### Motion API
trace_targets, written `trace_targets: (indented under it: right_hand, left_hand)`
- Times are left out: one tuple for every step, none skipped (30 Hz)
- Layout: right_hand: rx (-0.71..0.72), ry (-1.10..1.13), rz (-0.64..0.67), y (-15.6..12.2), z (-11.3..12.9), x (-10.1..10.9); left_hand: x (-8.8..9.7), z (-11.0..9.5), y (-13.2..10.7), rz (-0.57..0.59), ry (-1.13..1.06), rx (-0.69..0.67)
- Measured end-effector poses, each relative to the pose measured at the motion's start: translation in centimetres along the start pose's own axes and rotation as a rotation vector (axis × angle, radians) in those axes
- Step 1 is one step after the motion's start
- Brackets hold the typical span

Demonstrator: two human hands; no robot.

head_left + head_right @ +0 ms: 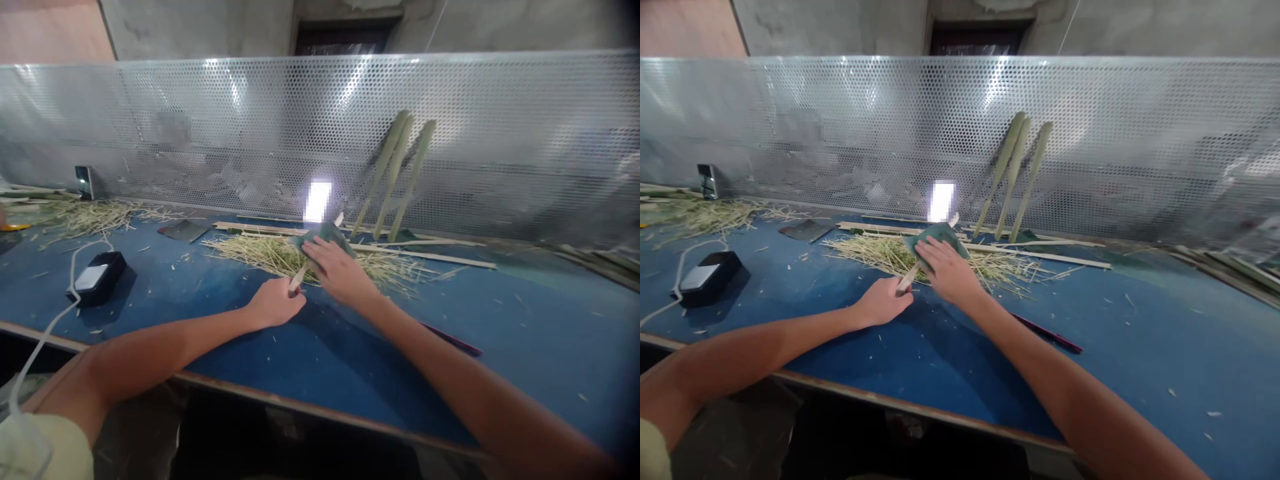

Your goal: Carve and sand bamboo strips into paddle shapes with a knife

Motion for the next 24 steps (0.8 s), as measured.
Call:
trace_targets:
  right_hand:
    - [0.061, 0.012, 0.028, 0.0, 0.4, -0.1]
    - [0.131, 0.027, 0.063, -0.1, 0.8, -0.2]
    - [0.200, 0.038, 0.096, -0.2, 1.2, -0.4]
    - [0.206, 0.026, 0.088, -0.2, 1.3, -0.3]
    - [0.165, 0.000, 0.051, -0.1, 1.1, -0.1]
    - [0.114, -0.025, 0.006, -0.1, 0.9, 0.1]
    - [0.062, -0.043, -0.035, 0.0, 0.6, 0.3]
    - [0.056, -0.042, -0.040, 0.0, 0.6, 0.2]
    - [0.107, -0.015, -0.006, -0.1, 0.9, 0.0]
    - [0.162, 0.014, 0.034, -0.2, 1.2, -0.2]
    - [0.227, 0.038, 0.080, -0.3, 1.5, -0.4]
    - [0.193, 0.023, 0.046, -0.3, 1.2, -0.3]
    - [0.130, -0.005, 0.000, -0.4, 0.8, -0.1]
    - [0.055, -0.041, -0.061, -0.5, 0.3, 0.2]
    - [0.019, -0.069, -0.086, -0.6, 0.0, 0.3]
    - [0.071, -0.065, -0.072, -0.8, 0.1, 0.2]
    - [0.148, -0.050, -0.030, -0.9, 0.4, -0.1]
    - [0.225, -0.029, 0.009, -1.1, 0.7, -0.2]
    - [0.250, -0.026, 0.028, -1.1, 0.8, -0.3]
    - [0.211, -0.040, 0.003, -1.1, 0.7, -0.1]
    - [0.152, -0.057, -0.041, -1.0, 0.5, 0.2]
    - [0.090, -0.072, -0.083, -0.9, 0.2, 0.5]
    - [0.089, -0.064, -0.074, -0.8, 0.3, 0.5]
    - [0.123, -0.041, -0.039, -0.7, 0.6, 0.4]
  left_hand:
    - [0.0, -0.1, -0.1, -0.005, 0.001, -0.004]
    - [0.0, -0.1, -0.1, -0.011, 0.002, -0.007]
    - [0.1, -0.2, -0.2, -0.014, 0.001, -0.010]
    - [0.1, -0.3, -0.2, -0.013, -0.001, -0.013]
    - [0.0, -0.3, -0.2, -0.008, -0.005, -0.014]
    - [0.0, -0.3, -0.2, -0.004, -0.010, -0.014]
    - [0.0, -0.2, -0.2, -0.002, -0.011, -0.013]
    - [-0.1, -0.2, -0.2, 0.001, -0.008, -0.014]
    - [-0.1, -0.2, -0.1, 0.002, -0.003, -0.016]
    - [-0.1, -0.2, -0.1, 0.001, 0.002, -0.018]
    - [-0.2, -0.2, -0.1, 0.000, 0.004, -0.020]
    - [-0.2, -0.2, -0.1, 0.001, 0.002, -0.022]
    - [-0.2, -0.2, -0.1, 0.004, -0.003, -0.022]
    - [-0.2, -0.2, -0.1, 0.004, -0.008, -0.021]
    - [-0.2, -0.3, -0.1, 0.004, -0.012, -0.022]
    - [-0.2, -0.3, -0.2, 0.002, -0.013, -0.027]
    - [-0.1, -0.4, -0.2, -0.003, -0.013, -0.034]
    - [-0.1, -0.4, -0.2, -0.011, -0.013, -0.040]
    - [0.0, -0.4, -0.2, -0.017, -0.016, -0.044]
    - [0.0, -0.3, -0.2, -0.019, -0.021, -0.046]
    - [0.0, -0.2, -0.2, -0.020, -0.026, -0.044]
    - [0.0, -0.1, -0.2, -0.022, -0.032, -0.041]
    - [0.0, -0.1, -0.2, -0.021, -0.035, -0.041]
    - [0.0, 0.0, -0.2, -0.022, -0.037, -0.043]
Point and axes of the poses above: each hand's wrist, its own y-axis towards the middle knuckle, its own x-axis out of the back of the hand, z = x × y, the point moved 5 cm from there along y, towards the middle knuckle, and after that the axes turned 8 degrees about y, right-handed, at the moved point
